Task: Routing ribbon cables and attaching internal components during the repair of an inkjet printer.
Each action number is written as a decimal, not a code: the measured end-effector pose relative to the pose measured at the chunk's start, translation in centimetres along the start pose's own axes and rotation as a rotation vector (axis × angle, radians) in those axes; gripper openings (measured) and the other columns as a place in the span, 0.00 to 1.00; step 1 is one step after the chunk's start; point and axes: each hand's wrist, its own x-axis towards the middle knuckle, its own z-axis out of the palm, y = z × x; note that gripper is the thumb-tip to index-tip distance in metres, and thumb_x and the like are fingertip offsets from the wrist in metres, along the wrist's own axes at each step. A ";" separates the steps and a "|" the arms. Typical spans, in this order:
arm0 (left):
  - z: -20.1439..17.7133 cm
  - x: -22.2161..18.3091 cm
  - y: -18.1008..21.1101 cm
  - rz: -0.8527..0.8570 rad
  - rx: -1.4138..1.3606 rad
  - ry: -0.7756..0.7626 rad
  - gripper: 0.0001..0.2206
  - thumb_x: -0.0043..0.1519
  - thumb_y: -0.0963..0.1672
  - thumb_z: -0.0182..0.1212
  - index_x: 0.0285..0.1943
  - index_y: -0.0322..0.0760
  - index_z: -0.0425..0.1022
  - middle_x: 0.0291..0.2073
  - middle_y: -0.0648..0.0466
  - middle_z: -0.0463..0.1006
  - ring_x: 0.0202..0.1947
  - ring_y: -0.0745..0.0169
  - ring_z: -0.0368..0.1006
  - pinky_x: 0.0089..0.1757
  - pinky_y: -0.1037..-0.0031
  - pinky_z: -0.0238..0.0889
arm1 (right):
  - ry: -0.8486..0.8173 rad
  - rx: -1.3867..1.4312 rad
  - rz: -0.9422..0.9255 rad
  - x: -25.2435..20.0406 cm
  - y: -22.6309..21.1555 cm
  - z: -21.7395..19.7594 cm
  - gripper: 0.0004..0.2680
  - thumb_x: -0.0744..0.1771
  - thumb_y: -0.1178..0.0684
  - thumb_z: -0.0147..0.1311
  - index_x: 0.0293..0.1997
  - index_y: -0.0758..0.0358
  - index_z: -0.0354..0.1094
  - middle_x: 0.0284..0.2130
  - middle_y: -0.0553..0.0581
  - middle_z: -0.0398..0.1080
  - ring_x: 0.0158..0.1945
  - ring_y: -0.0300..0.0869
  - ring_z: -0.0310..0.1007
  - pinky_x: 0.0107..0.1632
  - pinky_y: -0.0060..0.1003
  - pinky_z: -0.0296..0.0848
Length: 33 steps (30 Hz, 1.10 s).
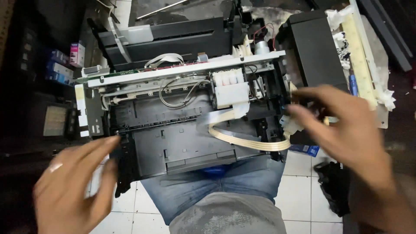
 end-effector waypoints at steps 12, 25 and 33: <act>8.6 6.9 -2.2 0.404 0.235 -0.731 0.36 0.45 0.39 0.59 0.70 0.36 0.65 0.60 0.54 0.74 0.41 0.48 0.77 0.37 0.58 0.74 | -0.283 -0.163 0.191 5.0 -0.8 1.8 0.07 0.70 0.56 0.54 0.54 0.64 0.71 0.40 0.64 0.79 0.19 0.41 0.78 0.19 0.31 0.81; 10.0 7.2 -2.8 0.457 0.430 -0.520 0.28 0.55 0.43 0.53 0.69 0.42 0.66 0.48 0.55 0.73 0.38 0.51 0.77 0.35 0.62 0.72 | -0.186 -0.395 -0.020 4.6 2.7 0.7 0.09 0.66 0.46 0.57 0.45 0.56 0.70 0.34 0.58 0.75 0.40 0.58 0.77 0.41 0.54 0.75; 10.3 7.4 -3.4 0.551 0.487 -0.648 0.24 0.54 0.44 0.63 0.61 0.39 0.71 0.53 0.52 0.71 0.44 0.54 0.72 0.40 0.64 0.71 | -0.116 -0.283 0.006 4.5 1.4 0.3 0.10 0.69 0.44 0.54 0.50 0.57 0.70 0.39 0.55 0.79 0.37 0.49 0.79 0.37 0.47 0.79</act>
